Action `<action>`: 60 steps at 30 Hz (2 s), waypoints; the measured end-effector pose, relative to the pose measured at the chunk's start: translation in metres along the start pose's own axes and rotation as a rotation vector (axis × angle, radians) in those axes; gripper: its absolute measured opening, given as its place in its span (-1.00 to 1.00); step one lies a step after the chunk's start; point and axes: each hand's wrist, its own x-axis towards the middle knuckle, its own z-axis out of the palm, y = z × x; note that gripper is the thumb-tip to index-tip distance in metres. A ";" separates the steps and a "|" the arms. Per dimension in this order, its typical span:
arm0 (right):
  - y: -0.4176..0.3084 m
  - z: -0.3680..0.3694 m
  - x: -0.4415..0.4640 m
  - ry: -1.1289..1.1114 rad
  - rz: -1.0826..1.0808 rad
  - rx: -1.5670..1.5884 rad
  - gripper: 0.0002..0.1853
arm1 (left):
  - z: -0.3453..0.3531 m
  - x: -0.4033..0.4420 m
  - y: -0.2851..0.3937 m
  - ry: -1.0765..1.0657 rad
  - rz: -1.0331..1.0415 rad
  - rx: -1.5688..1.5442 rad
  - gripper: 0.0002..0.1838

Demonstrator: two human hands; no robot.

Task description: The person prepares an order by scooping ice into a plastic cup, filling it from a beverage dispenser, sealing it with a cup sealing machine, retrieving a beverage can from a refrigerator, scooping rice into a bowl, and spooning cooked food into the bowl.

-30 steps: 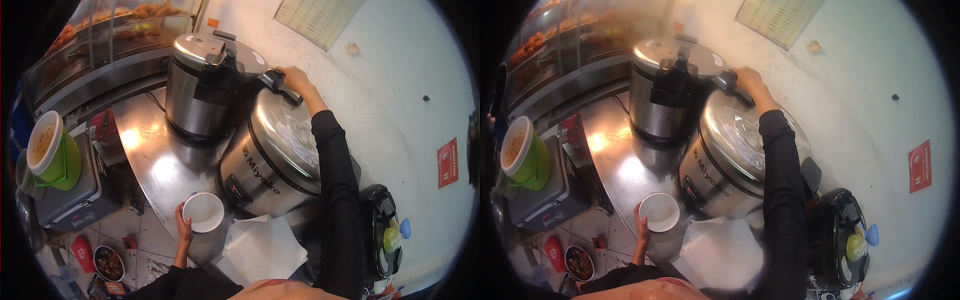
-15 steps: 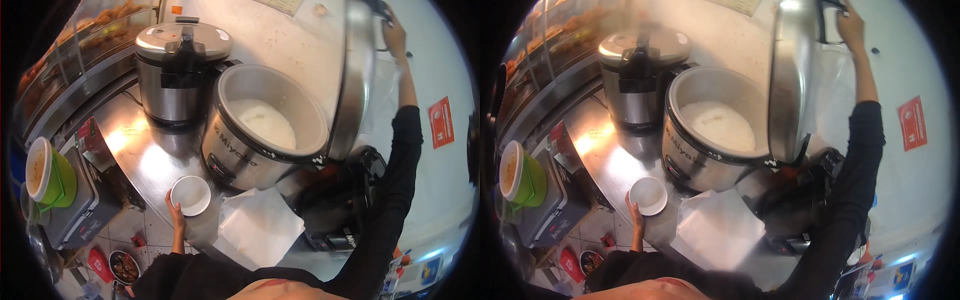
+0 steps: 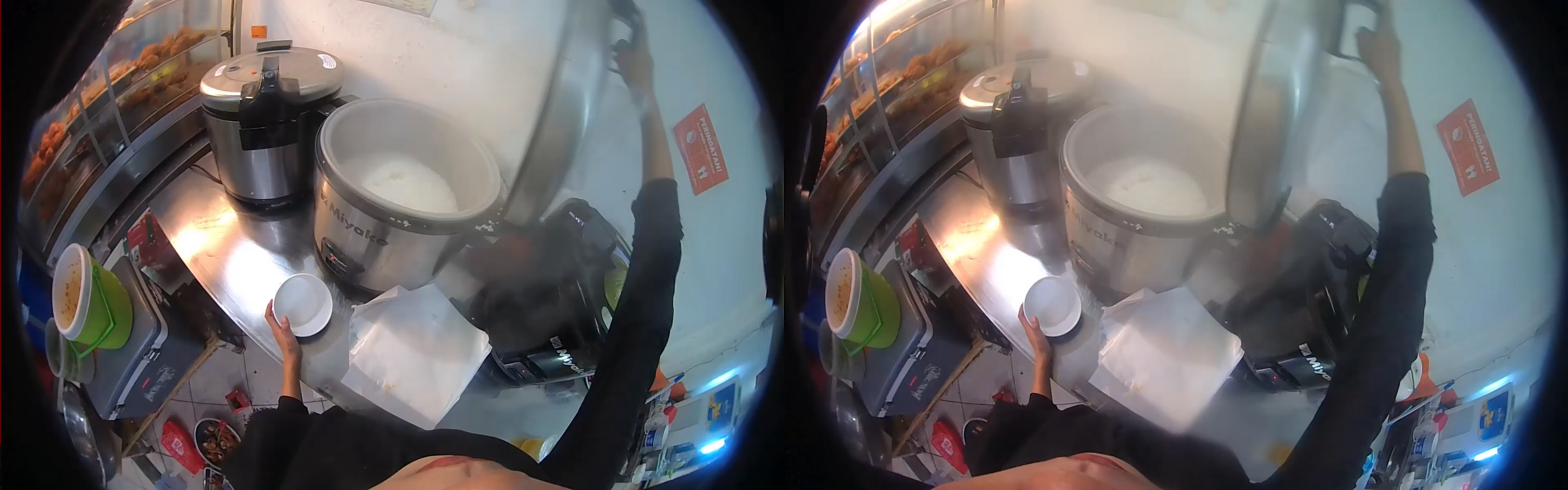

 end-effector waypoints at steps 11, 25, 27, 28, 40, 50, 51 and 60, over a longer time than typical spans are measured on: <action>-0.131 0.236 -0.067 -0.652 -0.437 0.112 -0.46 | -0.004 0.001 -0.002 0.048 0.051 0.097 -0.40; -0.093 0.244 -0.130 -1.394 -0.022 0.090 -0.44 | -0.013 0.004 0.005 0.060 -0.005 0.175 -0.39; -0.093 0.219 -0.133 -1.425 -0.008 0.057 -0.43 | -0.013 0.003 0.009 0.074 0.012 0.172 -0.38; -0.093 0.213 -0.138 -1.438 0.019 0.012 -0.42 | -0.013 0.003 0.008 0.084 0.035 0.178 -0.38; -0.050 0.246 -0.151 -1.357 -0.206 0.239 -0.47 | -0.008 -0.001 0.011 0.107 0.080 0.224 -0.41; -0.128 0.204 -0.133 -1.404 -0.048 0.113 -0.46 | -0.004 0.001 -0.005 0.073 0.073 0.209 -0.43; -0.144 0.202 -0.122 -1.454 -0.086 -0.050 -0.48 | -0.003 0.000 0.001 0.034 0.102 0.202 -0.41; -0.300 0.368 -0.026 -1.101 -0.323 0.069 -0.62 | -0.035 0.032 0.025 -0.554 -0.342 -0.070 -0.39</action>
